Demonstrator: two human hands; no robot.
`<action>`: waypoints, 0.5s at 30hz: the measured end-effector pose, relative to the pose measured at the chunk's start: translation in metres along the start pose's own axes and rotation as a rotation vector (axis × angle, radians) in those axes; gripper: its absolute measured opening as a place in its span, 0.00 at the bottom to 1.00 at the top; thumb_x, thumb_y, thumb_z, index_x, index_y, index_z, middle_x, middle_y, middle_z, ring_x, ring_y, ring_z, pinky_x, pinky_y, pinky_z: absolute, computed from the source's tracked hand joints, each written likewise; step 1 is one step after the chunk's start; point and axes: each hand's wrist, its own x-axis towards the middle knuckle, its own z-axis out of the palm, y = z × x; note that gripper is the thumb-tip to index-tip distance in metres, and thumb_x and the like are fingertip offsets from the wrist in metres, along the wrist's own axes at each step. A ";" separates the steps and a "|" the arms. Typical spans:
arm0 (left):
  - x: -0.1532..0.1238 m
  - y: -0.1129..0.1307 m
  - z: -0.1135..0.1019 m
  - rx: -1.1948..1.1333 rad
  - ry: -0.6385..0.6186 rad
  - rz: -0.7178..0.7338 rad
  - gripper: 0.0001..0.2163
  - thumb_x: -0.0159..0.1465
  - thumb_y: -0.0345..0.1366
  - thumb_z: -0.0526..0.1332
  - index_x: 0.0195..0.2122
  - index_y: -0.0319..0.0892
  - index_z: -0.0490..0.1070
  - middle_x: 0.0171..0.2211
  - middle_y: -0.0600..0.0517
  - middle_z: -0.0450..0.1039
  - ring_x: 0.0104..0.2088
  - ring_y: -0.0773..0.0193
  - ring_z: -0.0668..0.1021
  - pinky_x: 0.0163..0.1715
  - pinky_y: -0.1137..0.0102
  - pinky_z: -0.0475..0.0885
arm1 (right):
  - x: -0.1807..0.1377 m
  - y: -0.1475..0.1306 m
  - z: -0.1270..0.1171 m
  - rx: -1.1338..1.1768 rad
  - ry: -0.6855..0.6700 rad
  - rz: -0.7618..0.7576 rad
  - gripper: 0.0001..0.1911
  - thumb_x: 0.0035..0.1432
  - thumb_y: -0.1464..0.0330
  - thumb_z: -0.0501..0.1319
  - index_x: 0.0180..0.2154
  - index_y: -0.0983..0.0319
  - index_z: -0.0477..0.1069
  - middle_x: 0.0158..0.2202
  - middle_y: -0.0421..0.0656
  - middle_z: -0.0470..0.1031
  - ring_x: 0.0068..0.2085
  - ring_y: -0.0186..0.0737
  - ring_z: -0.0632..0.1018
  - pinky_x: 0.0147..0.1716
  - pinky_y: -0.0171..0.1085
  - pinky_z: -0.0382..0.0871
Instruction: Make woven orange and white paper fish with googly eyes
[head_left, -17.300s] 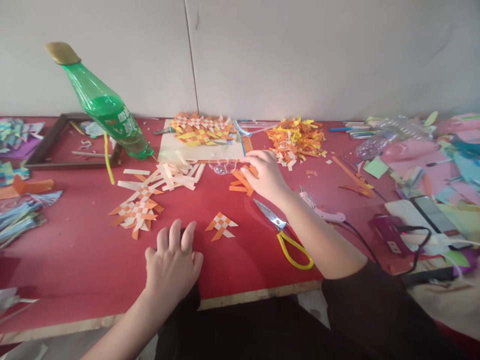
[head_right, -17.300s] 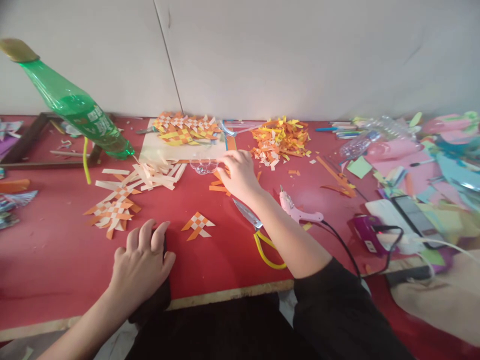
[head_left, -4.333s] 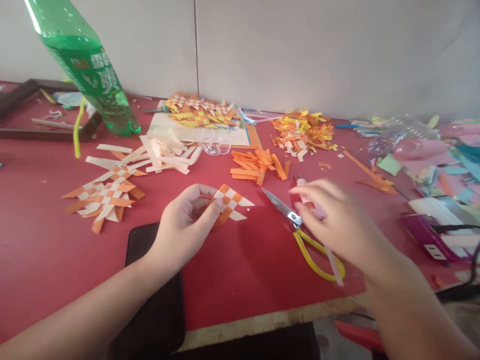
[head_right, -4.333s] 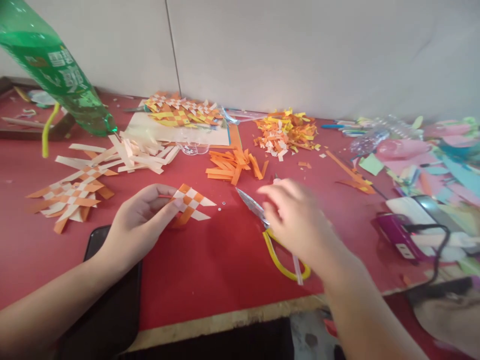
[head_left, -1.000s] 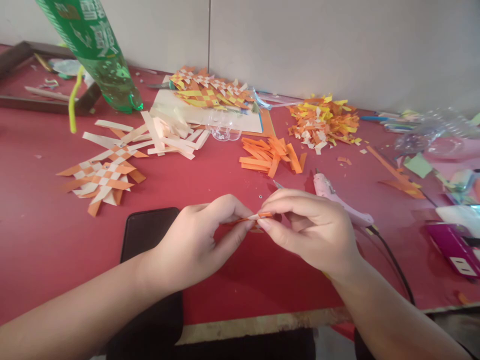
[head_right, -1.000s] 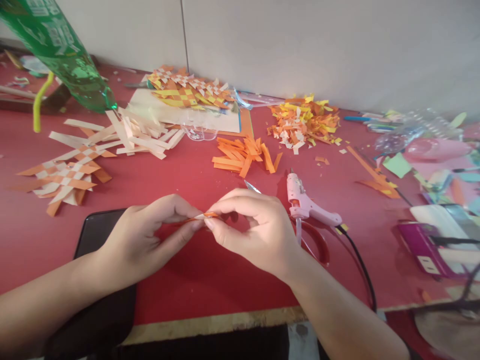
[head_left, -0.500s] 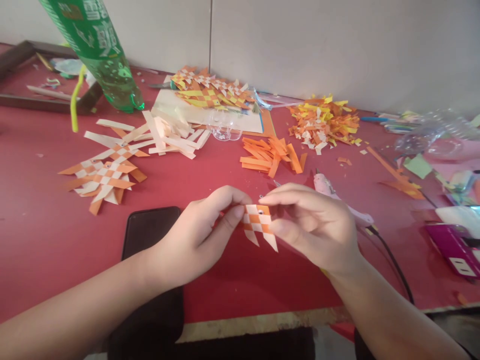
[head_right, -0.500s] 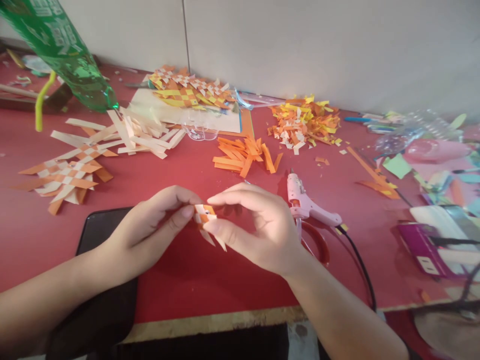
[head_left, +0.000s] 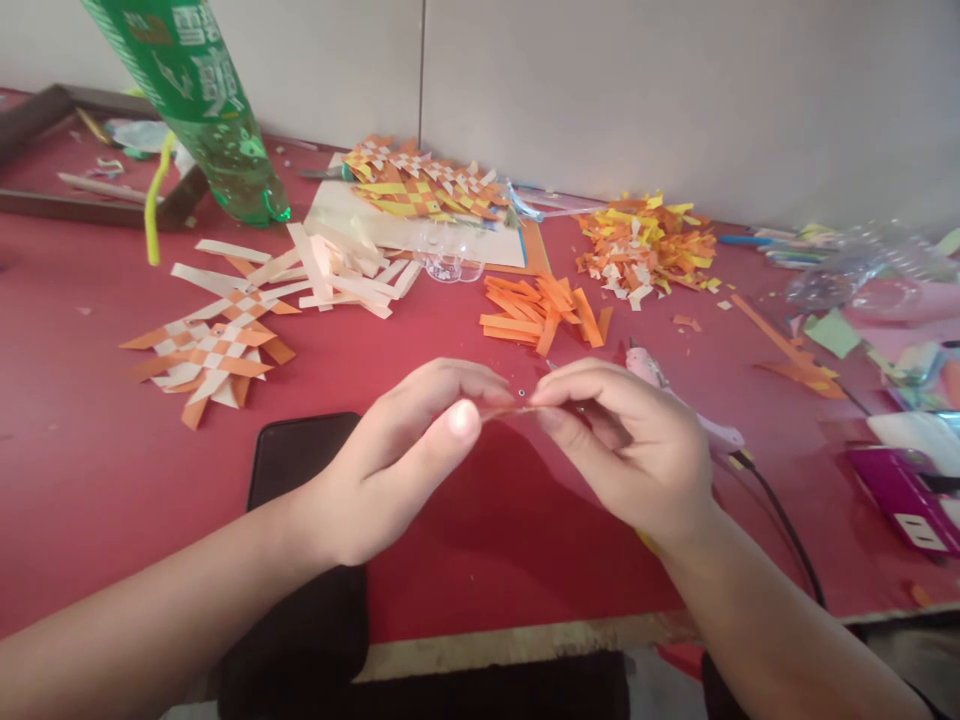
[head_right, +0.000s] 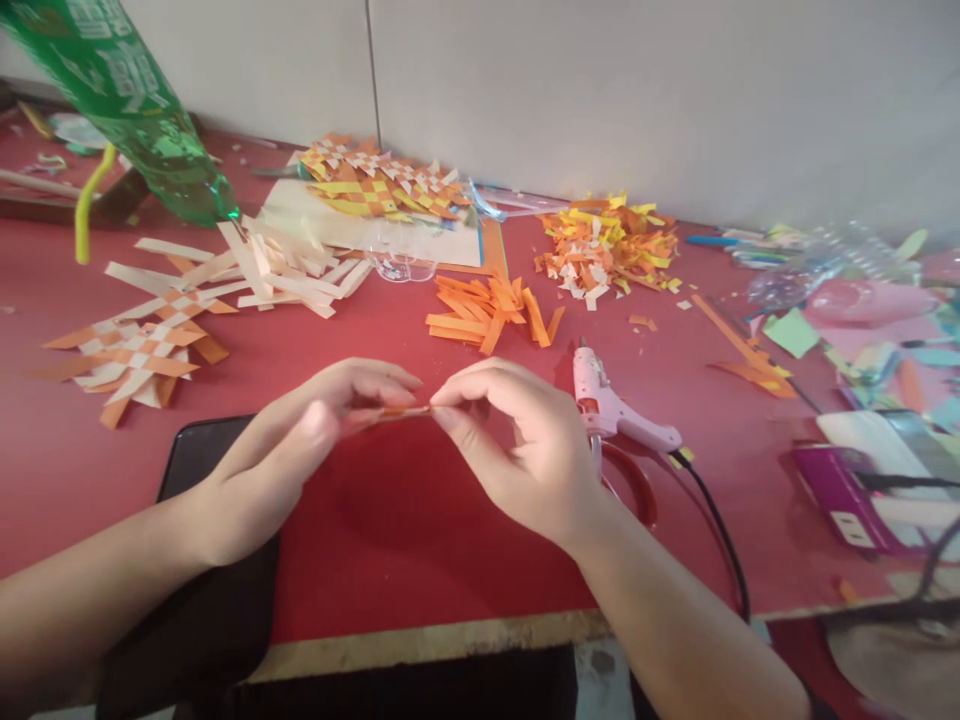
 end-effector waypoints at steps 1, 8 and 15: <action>0.000 0.001 -0.001 0.047 -0.002 0.050 0.18 0.67 0.49 0.57 0.48 0.41 0.71 0.48 0.47 0.73 0.50 0.58 0.75 0.51 0.67 0.70 | 0.000 -0.001 0.002 -0.004 0.009 0.034 0.05 0.60 0.74 0.62 0.36 0.58 0.73 0.35 0.39 0.77 0.36 0.34 0.78 0.36 0.33 0.72; 0.003 -0.007 0.007 0.223 0.251 -0.057 0.04 0.62 0.35 0.65 0.34 0.43 0.71 0.31 0.55 0.77 0.30 0.68 0.79 0.33 0.74 0.74 | 0.011 0.007 -0.043 -0.346 -0.034 -0.004 0.06 0.63 0.65 0.61 0.38 0.54 0.77 0.36 0.40 0.81 0.34 0.37 0.80 0.33 0.36 0.73; 0.009 -0.009 0.004 -0.238 0.305 -0.273 0.11 0.59 0.39 0.69 0.33 0.43 0.67 0.34 0.51 0.80 0.37 0.61 0.83 0.33 0.74 0.76 | -0.042 0.110 -0.142 -0.958 -0.156 -0.118 0.19 0.47 0.58 0.69 0.40 0.61 0.75 0.32 0.50 0.81 0.24 0.49 0.79 0.17 0.41 0.66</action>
